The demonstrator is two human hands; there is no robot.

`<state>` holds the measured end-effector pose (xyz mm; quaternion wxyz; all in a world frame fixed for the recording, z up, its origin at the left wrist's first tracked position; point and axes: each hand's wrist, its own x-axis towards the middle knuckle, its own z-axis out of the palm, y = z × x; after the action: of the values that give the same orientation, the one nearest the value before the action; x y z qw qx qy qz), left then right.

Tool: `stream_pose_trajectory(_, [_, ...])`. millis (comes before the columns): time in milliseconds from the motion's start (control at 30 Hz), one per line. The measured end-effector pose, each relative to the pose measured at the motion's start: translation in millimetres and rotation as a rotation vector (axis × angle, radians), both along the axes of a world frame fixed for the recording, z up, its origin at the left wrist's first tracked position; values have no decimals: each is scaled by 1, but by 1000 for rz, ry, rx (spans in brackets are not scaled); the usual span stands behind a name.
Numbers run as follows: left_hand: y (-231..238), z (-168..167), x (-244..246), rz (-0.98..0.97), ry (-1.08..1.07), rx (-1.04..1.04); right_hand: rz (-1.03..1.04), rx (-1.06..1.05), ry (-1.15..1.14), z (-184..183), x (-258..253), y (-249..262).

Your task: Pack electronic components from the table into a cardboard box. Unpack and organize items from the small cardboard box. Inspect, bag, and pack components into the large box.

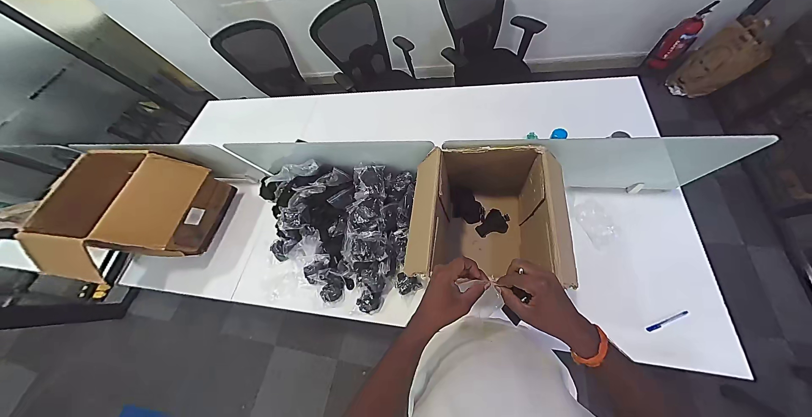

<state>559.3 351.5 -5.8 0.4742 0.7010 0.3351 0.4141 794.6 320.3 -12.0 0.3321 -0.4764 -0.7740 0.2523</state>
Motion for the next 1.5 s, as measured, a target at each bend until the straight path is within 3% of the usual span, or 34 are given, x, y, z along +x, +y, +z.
stream_pose_trajectory(333, [5, 3, 2, -16, 35, -79, 2, -14, -91, 2, -1, 2])
stream_pose_trajectory(467, [9, -4, 3, 57, -34, -74, 13, -40, -78, 0, 4, 3])
stream_pose_trajectory(667, [6, -2, 11, 124, 67, -114, -28, -85, -92, -3, 1, -1])
stream_pose_trajectory(900, [12, 8, 22, -61, 74, -136, -110, -108, -17, -4, 20, -6])
stream_pose_trajectory(1133, [29, 14, 51, -77, 103, -8, -242, -151, 110, -18, 60, -21])
stream_pose_trajectory(1367, [46, 30, 81, -402, 91, -165, -285, -103, 183, -21, 88, -35])
stream_pose_trajectory(1500, [58, 15, 93, -470, 112, -245, -179, -152, 219, -30, 100, -42])
